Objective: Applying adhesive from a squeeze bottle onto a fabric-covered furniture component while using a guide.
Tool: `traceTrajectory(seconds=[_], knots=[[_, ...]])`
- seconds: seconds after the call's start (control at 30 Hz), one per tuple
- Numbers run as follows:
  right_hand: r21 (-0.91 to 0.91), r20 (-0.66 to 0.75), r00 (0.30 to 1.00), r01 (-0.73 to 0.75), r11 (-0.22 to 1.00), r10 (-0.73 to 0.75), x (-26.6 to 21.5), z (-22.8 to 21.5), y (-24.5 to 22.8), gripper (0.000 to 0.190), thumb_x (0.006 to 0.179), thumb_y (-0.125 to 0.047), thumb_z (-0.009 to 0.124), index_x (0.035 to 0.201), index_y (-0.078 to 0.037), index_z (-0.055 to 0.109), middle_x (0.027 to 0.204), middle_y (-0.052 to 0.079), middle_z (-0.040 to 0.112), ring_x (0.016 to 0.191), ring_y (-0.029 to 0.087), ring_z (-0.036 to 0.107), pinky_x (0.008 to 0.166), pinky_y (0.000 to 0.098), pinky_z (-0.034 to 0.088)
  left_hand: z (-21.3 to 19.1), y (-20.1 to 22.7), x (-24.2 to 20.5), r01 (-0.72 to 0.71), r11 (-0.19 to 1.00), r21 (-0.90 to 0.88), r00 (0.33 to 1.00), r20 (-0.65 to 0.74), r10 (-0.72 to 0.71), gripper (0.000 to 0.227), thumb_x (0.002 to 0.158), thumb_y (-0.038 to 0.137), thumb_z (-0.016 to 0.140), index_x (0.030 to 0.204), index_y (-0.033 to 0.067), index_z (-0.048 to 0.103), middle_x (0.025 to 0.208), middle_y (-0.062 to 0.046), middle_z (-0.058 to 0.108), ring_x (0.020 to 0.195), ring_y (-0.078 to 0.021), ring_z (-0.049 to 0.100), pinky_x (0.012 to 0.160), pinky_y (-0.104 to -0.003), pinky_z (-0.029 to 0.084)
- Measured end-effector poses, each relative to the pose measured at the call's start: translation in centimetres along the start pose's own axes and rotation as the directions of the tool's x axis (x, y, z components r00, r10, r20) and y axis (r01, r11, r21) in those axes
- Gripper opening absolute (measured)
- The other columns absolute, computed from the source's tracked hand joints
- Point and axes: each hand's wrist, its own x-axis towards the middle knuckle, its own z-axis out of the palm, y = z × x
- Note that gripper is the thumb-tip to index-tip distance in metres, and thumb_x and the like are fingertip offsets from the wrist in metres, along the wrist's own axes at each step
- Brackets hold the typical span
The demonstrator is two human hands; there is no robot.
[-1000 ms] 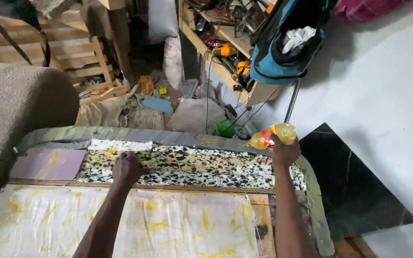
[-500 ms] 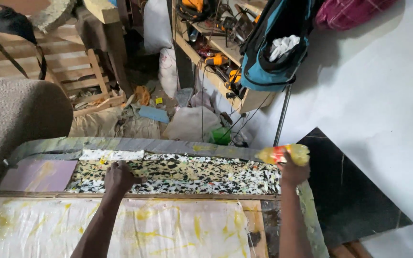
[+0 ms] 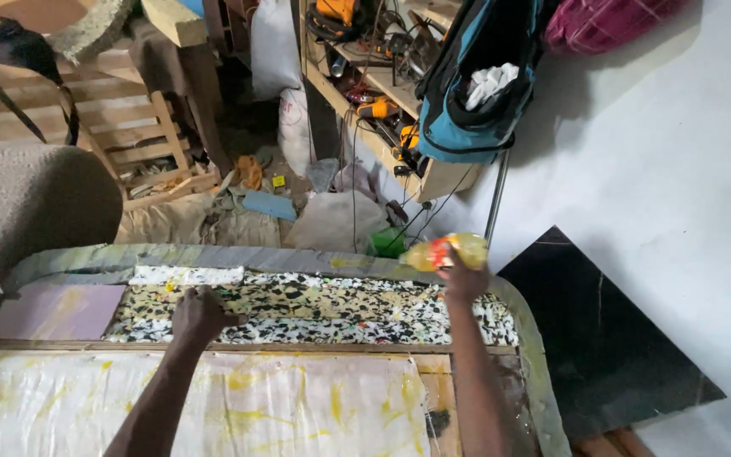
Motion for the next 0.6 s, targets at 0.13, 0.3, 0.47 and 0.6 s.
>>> traceTrajectory(seconds=[0.13,0.3,0.47,0.6], knots=[[-0.692,0.238,0.930,0.364,0.623,-0.279,4.8,-2.9,7.4,0.087,0.046,-0.028,0.101,0.124,-0.009,0.066,0.115,0.026,0.063,0.104,0.045,0.068,0.082,0.0623,0.056,-1.9,0.6,-1.6,-0.055,0.985,-0.163,0.998,0.027,0.061,0.081,0.066,0.042,0.095,0.121,-0.0042,0.058,0.130,-0.032,0.057,0.127,-0.0544,0.056,0.103,-0.058,0.054],[-0.492,0.151,0.964,0.265,0.829,-0.218,-6.1,3.1,1.3,0.084,0.059,-0.029,0.108,0.122,0.002,0.063,0.110,0.026,0.067,0.099,0.043,0.070,0.064,0.0584,0.063,-0.6,0.7,-0.3,0.045,0.999,-0.028,0.998,0.053,-0.043,0.089,0.067,0.047,0.096,0.130,-0.0001,0.054,0.140,-0.027,0.051,0.135,-0.0479,0.050,0.108,-0.053,0.053],[-0.279,0.352,0.923,-0.057,0.959,0.157,-14.2,6.6,3.9,0.076,0.060,-0.009,0.103,0.120,0.006,0.058,0.105,0.022,0.063,0.097,0.046,0.069,0.073,0.0743,0.057,-0.5,-0.6,-1.1,-0.065,0.995,-0.073,0.997,0.039,0.067,0.077,0.068,0.054,0.093,0.116,0.0063,0.056,0.123,-0.020,0.058,0.124,-0.0447,0.059,0.102,-0.051,0.053],[-0.478,0.360,0.932,0.216,0.851,-0.034,-1.8,-1.9,4.8,0.060,0.065,-0.020,0.102,0.109,0.002,0.067,0.084,0.022,0.070,0.064,0.035,0.073,0.052,0.0518,0.064,3.4,-3.0,-0.2,0.008,0.999,0.042,0.998,0.059,-0.011,0.061,0.079,0.055,0.083,0.112,0.0112,0.055,0.118,-0.015,0.059,0.119,-0.0381,0.063,0.094,-0.045,0.057]])
